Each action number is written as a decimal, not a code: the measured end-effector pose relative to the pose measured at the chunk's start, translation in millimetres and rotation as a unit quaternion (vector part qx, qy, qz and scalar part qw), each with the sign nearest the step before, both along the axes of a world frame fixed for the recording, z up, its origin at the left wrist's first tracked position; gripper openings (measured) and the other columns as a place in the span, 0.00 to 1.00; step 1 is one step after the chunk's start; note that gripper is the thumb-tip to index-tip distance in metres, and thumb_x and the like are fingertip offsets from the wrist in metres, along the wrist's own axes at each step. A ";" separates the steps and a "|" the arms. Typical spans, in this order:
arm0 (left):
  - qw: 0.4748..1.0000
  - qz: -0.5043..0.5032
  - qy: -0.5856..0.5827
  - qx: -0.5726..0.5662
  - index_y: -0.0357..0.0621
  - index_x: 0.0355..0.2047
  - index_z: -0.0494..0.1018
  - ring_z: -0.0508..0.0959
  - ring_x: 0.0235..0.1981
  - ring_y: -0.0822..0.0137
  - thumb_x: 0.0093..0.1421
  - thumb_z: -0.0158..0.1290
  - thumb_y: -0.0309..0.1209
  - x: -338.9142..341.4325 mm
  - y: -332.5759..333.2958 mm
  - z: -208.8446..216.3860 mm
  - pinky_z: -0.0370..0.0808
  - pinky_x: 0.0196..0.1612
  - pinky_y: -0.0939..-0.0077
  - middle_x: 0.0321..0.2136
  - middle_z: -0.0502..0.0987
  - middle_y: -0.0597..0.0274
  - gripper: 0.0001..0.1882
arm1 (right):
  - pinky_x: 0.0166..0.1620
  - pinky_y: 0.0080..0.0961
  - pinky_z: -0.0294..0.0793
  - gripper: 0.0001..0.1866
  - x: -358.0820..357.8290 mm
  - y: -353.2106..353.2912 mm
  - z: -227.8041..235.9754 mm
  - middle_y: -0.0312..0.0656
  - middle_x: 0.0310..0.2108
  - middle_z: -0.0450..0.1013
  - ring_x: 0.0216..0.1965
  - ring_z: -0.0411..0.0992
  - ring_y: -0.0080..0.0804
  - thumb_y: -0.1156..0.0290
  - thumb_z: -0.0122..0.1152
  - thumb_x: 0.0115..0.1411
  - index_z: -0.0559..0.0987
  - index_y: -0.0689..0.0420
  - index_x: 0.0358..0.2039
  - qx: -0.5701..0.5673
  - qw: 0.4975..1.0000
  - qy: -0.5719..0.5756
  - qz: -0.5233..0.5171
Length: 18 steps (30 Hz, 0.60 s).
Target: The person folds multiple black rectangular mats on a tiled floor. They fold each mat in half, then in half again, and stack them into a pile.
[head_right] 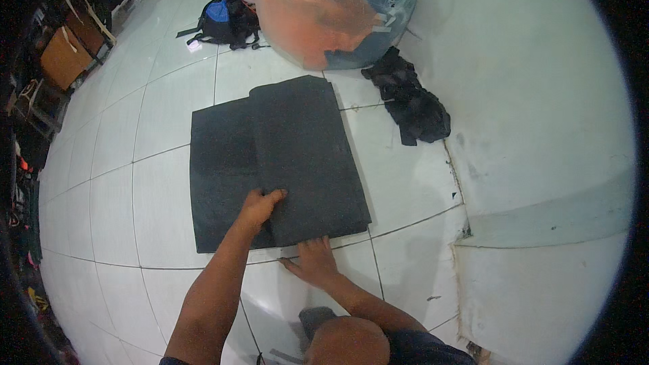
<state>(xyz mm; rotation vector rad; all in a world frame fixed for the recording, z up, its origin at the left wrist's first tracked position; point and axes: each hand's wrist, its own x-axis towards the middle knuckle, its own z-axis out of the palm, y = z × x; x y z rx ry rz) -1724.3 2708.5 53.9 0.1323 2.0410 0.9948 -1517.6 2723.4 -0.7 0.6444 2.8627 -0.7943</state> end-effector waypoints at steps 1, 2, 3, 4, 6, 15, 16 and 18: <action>0.998 0.023 -0.032 0.040 0.26 0.57 0.67 0.75 0.54 0.47 0.56 0.58 0.39 0.7 0.8 2.8 0.70 0.56 0.64 0.52 0.74 0.40 0.34 | 0.58 0.47 0.58 0.37 8.0 -2.4 2.3 0.52 0.47 0.68 0.52 0.64 0.50 0.38 0.58 0.58 0.74 0.63 0.48 0.028 0.997 0.064 -0.011; 0.994 0.057 -0.063 0.074 0.27 0.57 0.66 0.75 0.53 0.48 0.56 0.58 0.38 4.6 2.3 5.5 0.71 0.55 0.65 0.52 0.74 0.40 0.33 | 0.56 0.47 0.60 0.36 16.3 -4.0 4.5 0.51 0.45 0.68 0.50 0.65 0.49 0.38 0.58 0.58 0.73 0.63 0.47 0.058 0.990 0.127 -0.022; 0.985 0.091 -0.094 0.109 0.27 0.57 0.66 0.76 0.52 0.49 0.56 0.58 0.38 8.1 4.0 8.7 0.71 0.55 0.66 0.52 0.75 0.41 0.33 | 0.55 0.48 0.61 0.38 24.6 -6.1 7.2 0.49 0.44 0.68 0.48 0.65 0.47 0.36 0.57 0.58 0.72 0.63 0.47 -0.040 0.976 0.168 -0.129; 0.985 0.083 -0.081 0.130 0.28 0.57 0.66 0.76 0.52 0.50 0.56 0.58 0.37 10.7 6.6 12.4 0.72 0.54 0.65 0.51 0.75 0.41 0.32 | 0.53 0.48 0.62 0.39 32.6 -5.2 9.9 0.48 0.42 0.67 0.47 0.65 0.46 0.34 0.57 0.57 0.71 0.63 0.47 -0.136 0.941 0.206 -0.232; 0.981 0.071 -0.052 0.175 0.30 0.56 0.66 0.76 0.50 0.52 0.56 0.58 0.35 16.0 13.6 21.5 0.72 0.53 0.65 0.50 0.75 0.42 0.31 | 0.52 0.48 0.64 0.43 43.4 0.8 15.9 0.46 0.42 0.68 0.46 0.65 0.45 0.31 0.56 0.56 0.68 0.63 0.50 -0.389 0.778 0.207 -0.448; 0.954 -0.052 0.058 0.290 0.32 0.52 0.68 0.80 0.38 0.60 0.56 0.58 0.33 39.4 6.3 133.6 0.75 0.45 0.69 0.38 0.79 0.49 0.25 | 0.61 0.45 0.65 0.39 25.8 25.8 83.1 0.43 0.56 0.69 0.58 0.67 0.39 0.37 0.56 0.58 0.67 0.54 0.60 -0.635 0.425 0.392 -0.512; 0.946 -0.050 0.028 0.319 0.33 0.51 0.68 0.79 0.35 0.65 0.57 0.57 0.32 41.0 -4.5 147.6 0.75 0.43 0.70 0.37 0.79 0.51 0.24 | 0.60 0.45 0.67 0.37 28.2 22.0 94.1 0.42 0.55 0.70 0.57 0.68 0.40 0.40 0.56 0.59 0.68 0.54 0.59 -0.648 0.425 0.397 -0.491; 0.940 -0.037 0.049 0.336 0.32 0.52 0.68 0.79 0.37 0.66 0.58 0.58 0.32 45.1 -31.9 170.9 0.75 0.43 0.71 0.38 0.79 0.52 0.24 | 0.59 0.44 0.70 0.32 36.5 12.5 114.7 0.40 0.55 0.71 0.55 0.70 0.40 0.45 0.56 0.59 0.70 0.53 0.58 -0.652 0.434 0.411 -0.466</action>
